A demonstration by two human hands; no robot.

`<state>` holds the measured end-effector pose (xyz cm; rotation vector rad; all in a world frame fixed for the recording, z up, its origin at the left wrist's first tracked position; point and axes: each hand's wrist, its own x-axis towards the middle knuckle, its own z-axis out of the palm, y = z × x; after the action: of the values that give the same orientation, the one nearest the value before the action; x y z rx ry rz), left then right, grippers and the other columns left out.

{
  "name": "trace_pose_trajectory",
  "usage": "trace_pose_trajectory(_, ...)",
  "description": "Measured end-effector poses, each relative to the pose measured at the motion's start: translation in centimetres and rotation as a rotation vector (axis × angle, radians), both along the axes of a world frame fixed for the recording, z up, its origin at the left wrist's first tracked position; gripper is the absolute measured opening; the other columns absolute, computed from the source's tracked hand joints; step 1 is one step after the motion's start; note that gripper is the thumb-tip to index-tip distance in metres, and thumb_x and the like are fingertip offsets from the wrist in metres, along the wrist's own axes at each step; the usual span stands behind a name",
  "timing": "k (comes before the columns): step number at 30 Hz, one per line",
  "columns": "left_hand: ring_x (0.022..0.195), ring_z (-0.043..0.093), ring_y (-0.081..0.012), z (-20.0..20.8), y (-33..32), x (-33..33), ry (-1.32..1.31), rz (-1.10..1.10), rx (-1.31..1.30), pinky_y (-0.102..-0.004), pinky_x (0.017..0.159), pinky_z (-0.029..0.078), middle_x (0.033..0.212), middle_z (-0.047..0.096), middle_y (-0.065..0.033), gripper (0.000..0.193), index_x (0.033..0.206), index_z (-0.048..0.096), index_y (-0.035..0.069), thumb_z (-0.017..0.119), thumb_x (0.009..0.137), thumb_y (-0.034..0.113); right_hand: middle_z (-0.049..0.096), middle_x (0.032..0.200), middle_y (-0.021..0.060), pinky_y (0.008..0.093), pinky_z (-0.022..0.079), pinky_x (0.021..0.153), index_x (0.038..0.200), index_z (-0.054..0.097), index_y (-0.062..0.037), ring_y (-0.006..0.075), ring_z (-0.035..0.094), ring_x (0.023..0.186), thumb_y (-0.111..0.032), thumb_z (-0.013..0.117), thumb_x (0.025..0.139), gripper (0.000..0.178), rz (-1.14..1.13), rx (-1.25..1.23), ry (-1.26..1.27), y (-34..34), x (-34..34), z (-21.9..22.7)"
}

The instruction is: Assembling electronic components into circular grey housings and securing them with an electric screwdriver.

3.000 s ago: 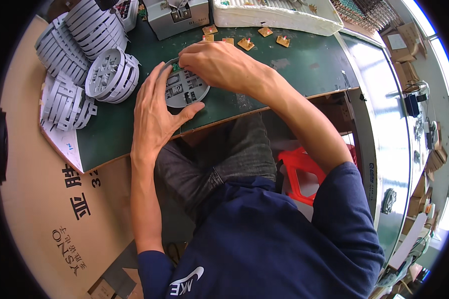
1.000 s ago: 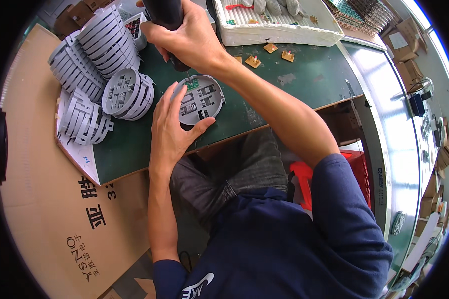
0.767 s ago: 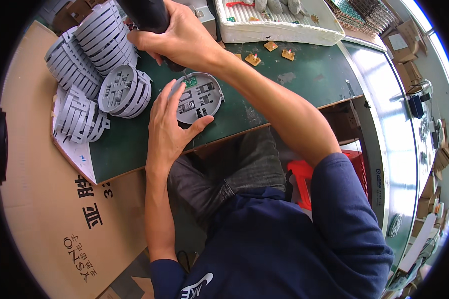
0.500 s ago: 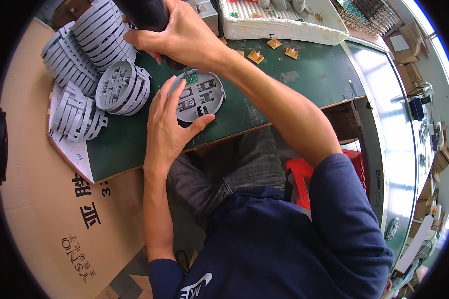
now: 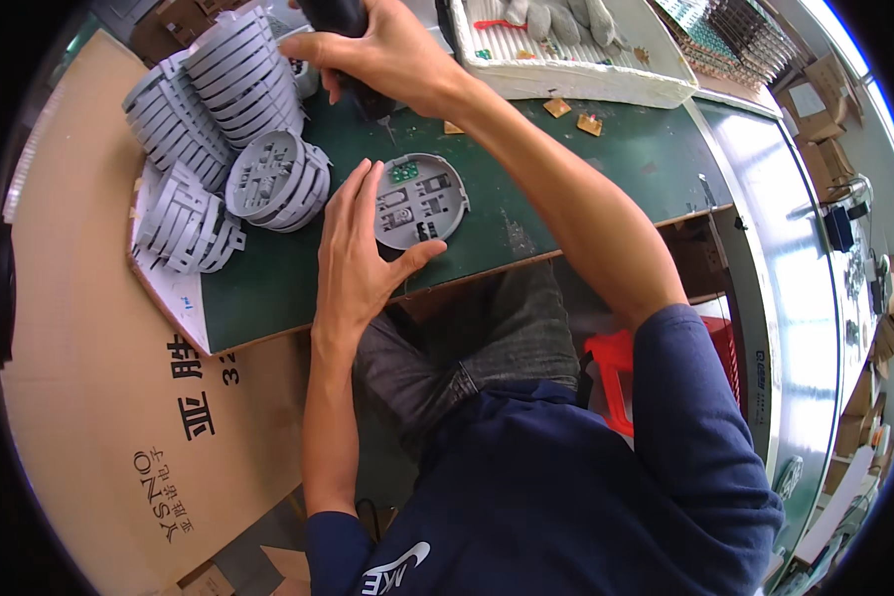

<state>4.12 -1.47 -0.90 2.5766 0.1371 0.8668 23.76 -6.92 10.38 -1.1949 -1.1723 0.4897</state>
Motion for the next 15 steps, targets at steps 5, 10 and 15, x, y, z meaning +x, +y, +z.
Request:
trace_pose_trajectory(5,0.12,0.059,-0.033,5.2,3.2,-2.6,-0.276,0.184,0.11,-0.0464,0.104,0.045,0.127,0.064,-0.0136,0.04,0.117,0.072,0.008,0.083,0.086,0.031,0.071,0.109,0.016,0.0322,0.055,0.083,0.134,0.055,0.0017,0.0212,0.069,0.101,-0.038,0.072,0.099,0.056,-0.195,-0.17,-0.181,-2.4,-0.9,0.6)
trace_pose_trajectory(10,0.132,0.052,-0.0426,9.1,8.6,-2.5,0.226,0.407,0.097,-0.0499,0.113,0.041,0.139,0.057,-0.028,0.078,0.129,0.058,-0.006,0.078,0.086,0.056,0.055,0.142,0.0255,0.049,0.043,0.113,0.149,0.044,-0.0016,0.0393,0.051,0.137,-0.049,0.077,0.09,0.082,-0.447,-0.338,-0.827,-7.0,-4.3,-7.4)
trace_pose_trajectory(15,0.131,0.055,-0.0418,10.0,10.3,-0.4,0.519,0.324,-0.07,-0.0464,0.111,0.044,0.137,0.059,-0.0299,0.085,0.134,0.056,-0.007,0.079,0.083,0.057,0.041,0.156,0.0244,0.0568,0.031,0.121,0.141,0.055,-0.0094,0.0474,0.032,0.148,-0.055,0.072,0.091,0.07,-0.361,-0.5,-0.962,-9.2,-8.3,-10.4)
